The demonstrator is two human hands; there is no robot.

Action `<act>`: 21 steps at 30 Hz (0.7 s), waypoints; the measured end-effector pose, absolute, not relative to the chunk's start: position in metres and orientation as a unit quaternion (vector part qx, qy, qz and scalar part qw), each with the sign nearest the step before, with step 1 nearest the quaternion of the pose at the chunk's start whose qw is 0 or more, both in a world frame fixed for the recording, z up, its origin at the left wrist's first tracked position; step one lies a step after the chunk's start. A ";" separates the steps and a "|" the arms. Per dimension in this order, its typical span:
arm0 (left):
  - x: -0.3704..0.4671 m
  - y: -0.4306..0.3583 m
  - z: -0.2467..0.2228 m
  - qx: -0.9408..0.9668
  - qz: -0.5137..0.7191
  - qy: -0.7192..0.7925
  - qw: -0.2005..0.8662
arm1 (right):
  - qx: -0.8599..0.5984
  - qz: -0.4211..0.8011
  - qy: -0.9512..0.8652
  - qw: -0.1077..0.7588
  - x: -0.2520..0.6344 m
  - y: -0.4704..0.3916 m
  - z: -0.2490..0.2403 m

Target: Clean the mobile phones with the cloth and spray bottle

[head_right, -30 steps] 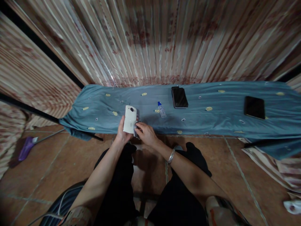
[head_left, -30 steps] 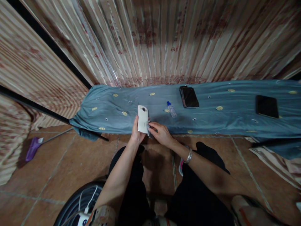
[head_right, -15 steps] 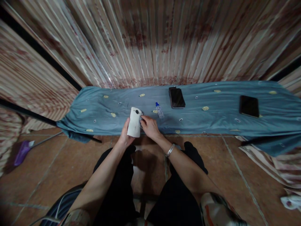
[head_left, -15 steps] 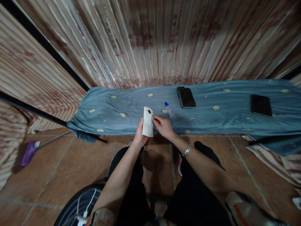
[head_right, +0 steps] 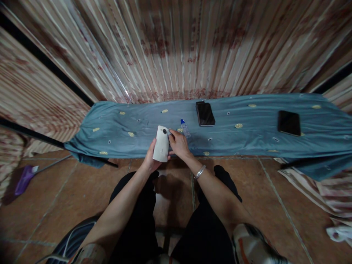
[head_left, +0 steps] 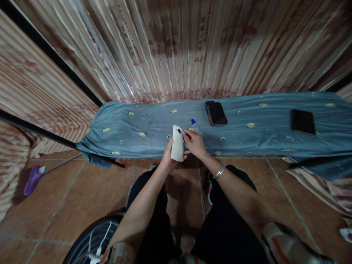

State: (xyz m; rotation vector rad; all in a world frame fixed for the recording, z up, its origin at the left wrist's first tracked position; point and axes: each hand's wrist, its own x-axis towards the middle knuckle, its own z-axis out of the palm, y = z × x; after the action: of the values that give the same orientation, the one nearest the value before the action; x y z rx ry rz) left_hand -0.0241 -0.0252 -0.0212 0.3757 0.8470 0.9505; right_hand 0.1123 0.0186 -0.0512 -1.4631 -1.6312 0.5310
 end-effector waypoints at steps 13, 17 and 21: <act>-0.017 -0.027 -0.024 0.229 0.371 0.370 0.820 | -0.579 0.196 -0.658 0.439 0.121 0.021 -0.046; -0.013 -0.026 -0.028 0.245 0.358 0.385 0.815 | -0.551 0.178 -0.676 0.455 0.121 0.020 -0.044; -0.010 -0.023 -0.039 0.257 0.365 0.391 0.805 | -0.516 0.153 -0.705 0.461 0.121 0.018 -0.042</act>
State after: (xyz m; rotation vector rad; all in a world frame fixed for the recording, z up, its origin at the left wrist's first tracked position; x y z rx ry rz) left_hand -0.0098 -0.0228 -0.0392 0.5496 0.8377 0.7817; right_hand 0.1211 0.0185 -0.0420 -1.2704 -1.7358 0.3764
